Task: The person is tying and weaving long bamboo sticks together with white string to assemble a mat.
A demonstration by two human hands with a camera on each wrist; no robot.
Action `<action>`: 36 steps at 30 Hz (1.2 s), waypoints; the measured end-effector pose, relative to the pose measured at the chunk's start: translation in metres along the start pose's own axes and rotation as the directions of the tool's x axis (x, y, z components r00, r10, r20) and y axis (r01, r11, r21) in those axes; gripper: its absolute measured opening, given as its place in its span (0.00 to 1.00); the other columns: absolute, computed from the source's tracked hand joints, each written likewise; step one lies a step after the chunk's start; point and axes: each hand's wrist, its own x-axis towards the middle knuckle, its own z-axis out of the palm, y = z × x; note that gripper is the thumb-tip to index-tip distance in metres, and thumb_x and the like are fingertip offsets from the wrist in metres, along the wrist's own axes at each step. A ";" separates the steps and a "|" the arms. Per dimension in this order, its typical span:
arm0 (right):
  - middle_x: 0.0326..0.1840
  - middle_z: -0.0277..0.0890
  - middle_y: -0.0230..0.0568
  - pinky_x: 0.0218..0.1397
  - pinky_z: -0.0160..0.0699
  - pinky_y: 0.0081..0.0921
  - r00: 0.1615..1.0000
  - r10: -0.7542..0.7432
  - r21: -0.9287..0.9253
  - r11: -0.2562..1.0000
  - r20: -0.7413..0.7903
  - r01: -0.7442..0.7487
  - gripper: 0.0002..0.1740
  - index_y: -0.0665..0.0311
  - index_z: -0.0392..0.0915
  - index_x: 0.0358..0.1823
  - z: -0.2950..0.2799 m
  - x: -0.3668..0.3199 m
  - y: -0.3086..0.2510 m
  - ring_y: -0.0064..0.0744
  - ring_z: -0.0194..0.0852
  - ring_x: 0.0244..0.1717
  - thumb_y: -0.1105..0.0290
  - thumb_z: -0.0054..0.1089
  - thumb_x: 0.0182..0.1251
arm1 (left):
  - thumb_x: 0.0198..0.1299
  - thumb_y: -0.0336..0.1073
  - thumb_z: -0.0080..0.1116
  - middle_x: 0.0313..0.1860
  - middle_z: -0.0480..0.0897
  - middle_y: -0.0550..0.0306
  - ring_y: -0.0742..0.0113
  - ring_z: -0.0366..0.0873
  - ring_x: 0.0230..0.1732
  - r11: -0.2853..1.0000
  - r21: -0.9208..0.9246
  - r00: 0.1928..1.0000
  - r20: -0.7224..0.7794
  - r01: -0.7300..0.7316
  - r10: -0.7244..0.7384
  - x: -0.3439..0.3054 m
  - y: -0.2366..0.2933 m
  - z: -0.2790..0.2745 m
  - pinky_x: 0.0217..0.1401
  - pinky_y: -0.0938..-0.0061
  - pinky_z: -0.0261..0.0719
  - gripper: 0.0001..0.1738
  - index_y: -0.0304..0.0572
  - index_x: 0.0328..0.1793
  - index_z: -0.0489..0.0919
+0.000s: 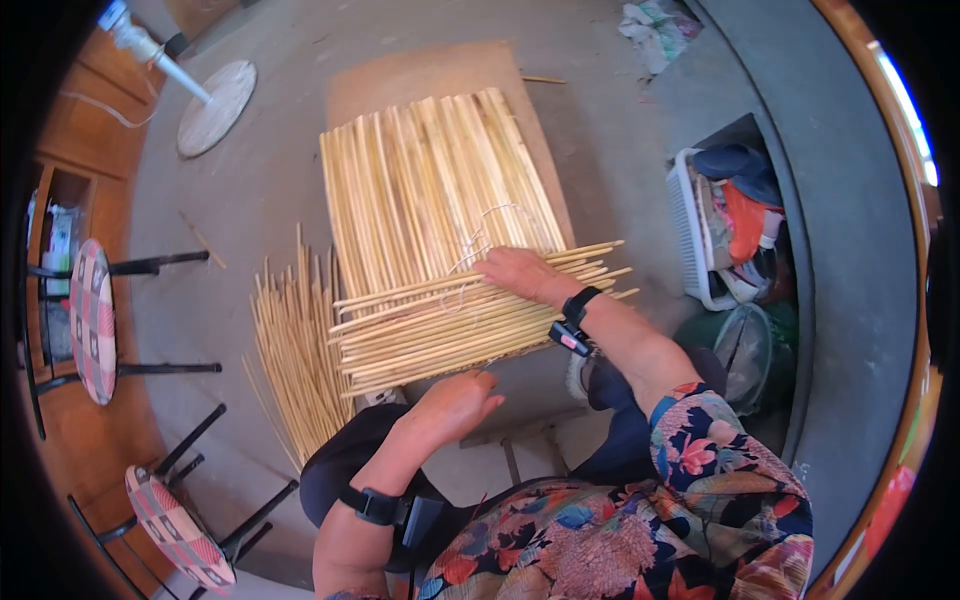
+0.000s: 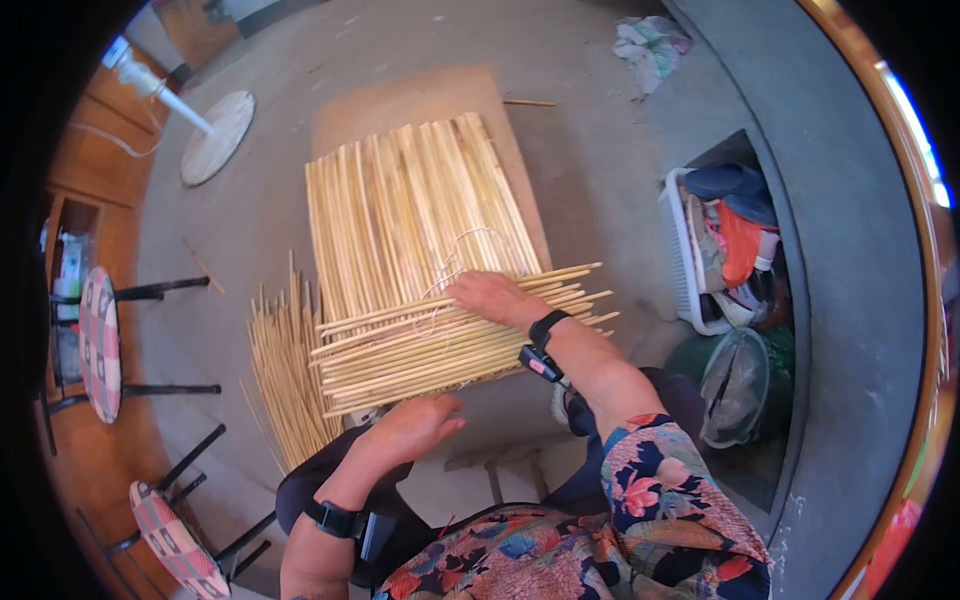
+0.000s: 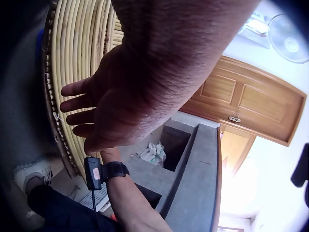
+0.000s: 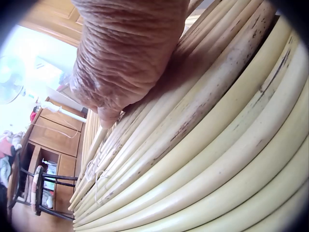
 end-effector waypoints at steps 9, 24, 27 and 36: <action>0.30 0.64 0.39 0.39 0.69 0.33 1.000 0.015 0.035 0.999 0.018 -0.015 0.09 0.58 0.66 0.37 -0.002 0.002 -0.004 0.39 0.66 0.36 0.65 0.50 0.57 | 0.56 0.40 0.51 0.32 0.76 0.40 0.44 0.74 0.37 1.000 -0.015 0.999 -0.033 -0.021 0.021 0.002 -0.001 0.001 0.41 0.59 0.72 0.15 0.30 0.34 0.73; 0.28 0.64 0.38 0.36 0.70 0.30 0.998 -0.062 -0.059 0.996 0.010 0.063 0.14 0.61 0.69 0.43 0.001 0.011 -0.012 0.35 0.67 0.34 0.69 0.53 0.54 | 0.55 0.39 0.52 0.29 0.75 0.41 0.44 0.74 0.35 1.000 -0.011 1.000 -0.018 0.006 -0.006 0.004 -0.002 0.006 0.37 0.58 0.71 0.14 0.31 0.33 0.71; 0.28 0.64 0.38 0.36 0.69 0.30 0.996 -0.070 -0.036 0.997 -0.053 0.068 0.14 0.60 0.69 0.43 0.004 0.012 -0.012 0.36 0.67 0.34 0.69 0.53 0.54 | 0.55 0.39 0.52 0.31 0.75 0.41 0.45 0.74 0.36 1.000 -0.006 1.000 -0.026 -0.013 0.013 0.004 -0.003 0.007 0.39 0.59 0.71 0.14 0.31 0.35 0.71; 0.30 0.65 0.37 0.38 0.70 0.30 0.995 -0.100 -0.039 0.994 -0.029 0.098 0.13 0.59 0.67 0.43 0.006 0.013 -0.011 0.36 0.67 0.35 0.67 0.52 0.55 | 0.56 0.41 0.50 0.37 0.77 0.40 0.46 0.74 0.42 0.998 0.002 0.996 0.055 0.070 -0.070 0.005 0.001 0.000 0.45 0.62 0.71 0.18 0.31 0.43 0.73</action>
